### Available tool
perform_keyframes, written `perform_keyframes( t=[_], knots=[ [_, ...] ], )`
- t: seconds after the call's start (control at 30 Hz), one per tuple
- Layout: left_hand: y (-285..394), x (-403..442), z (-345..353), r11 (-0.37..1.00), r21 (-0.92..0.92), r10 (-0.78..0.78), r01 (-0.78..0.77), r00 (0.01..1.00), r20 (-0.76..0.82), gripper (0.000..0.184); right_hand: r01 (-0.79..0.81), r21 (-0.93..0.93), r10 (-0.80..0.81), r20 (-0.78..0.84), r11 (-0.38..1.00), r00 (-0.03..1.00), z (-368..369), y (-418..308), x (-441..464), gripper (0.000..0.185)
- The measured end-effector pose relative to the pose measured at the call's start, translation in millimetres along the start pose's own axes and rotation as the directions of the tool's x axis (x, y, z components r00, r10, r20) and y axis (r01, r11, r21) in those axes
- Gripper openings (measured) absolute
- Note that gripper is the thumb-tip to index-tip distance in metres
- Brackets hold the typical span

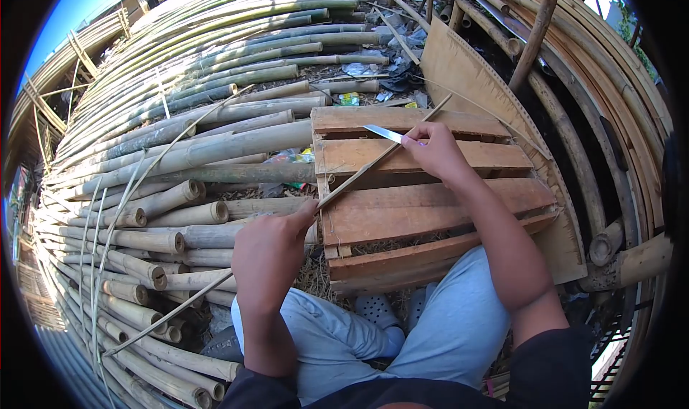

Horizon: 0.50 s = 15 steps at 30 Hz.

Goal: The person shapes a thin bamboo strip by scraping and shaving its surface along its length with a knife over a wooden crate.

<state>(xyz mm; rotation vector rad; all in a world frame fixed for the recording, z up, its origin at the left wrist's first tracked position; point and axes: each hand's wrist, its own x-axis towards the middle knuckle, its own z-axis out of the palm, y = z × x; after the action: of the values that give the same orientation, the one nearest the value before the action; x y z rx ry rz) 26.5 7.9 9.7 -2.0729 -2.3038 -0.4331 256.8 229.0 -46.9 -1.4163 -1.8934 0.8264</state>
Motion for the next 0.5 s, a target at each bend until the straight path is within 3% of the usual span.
perform_keyframes(
  t=[0.07, 0.2, 0.27, 0.33, 0.4, 0.43, 0.5],
  knots=[
    [0, 0, 1, 1.0, 0.003, 0.009, -0.009, 0.999, -0.036, 0.026, -0.022, -0.102, 0.014, -0.081, 0.995, 0.997, 6, -3, 0, 0.023],
    [-3, -3, -8, 1.0, -0.013, 0.009, -0.009, 0.999, -0.033, 0.025, 0.014, -0.079, -0.015, -0.023, 0.997, 1.0, 2, -9, -6, 0.024],
    [-3, -3, -5, 0.999, -0.04, 0.001, -0.002, 1.0, -0.019, 0.025, -0.086, 0.012, 0.086, -0.018, 0.996, 0.996, -3, -6, 1, 0.023],
    [0, 3, 2, 1.0, 0.014, -0.005, 0.005, 1.0, -0.027, 0.026, -0.058, -0.031, 0.055, -0.079, 0.998, 0.995, 8, -11, -7, 0.023],
    [2, 3, 3, 1.0, 0.017, 0.002, -0.001, 0.999, -0.034, 0.025, 0.017, -0.091, -0.016, 0.006, 0.996, 1.0, 10, -23, -15, 0.023],
    [2, 2, 3, 1.0, 0.019, 0.008, -0.007, 0.999, -0.045, 0.025, -0.006, -0.045, 0.009, 0.068, 0.999, 0.998, 4, -19, -8, 0.024],
    [2, 3, 5, 1.0, 0.011, 0.004, -0.003, 0.999, -0.046, 0.025, -0.086, -0.067, 0.086, -0.011, 0.994, 0.996, -1, -13, 2, 0.024]
  ],
)
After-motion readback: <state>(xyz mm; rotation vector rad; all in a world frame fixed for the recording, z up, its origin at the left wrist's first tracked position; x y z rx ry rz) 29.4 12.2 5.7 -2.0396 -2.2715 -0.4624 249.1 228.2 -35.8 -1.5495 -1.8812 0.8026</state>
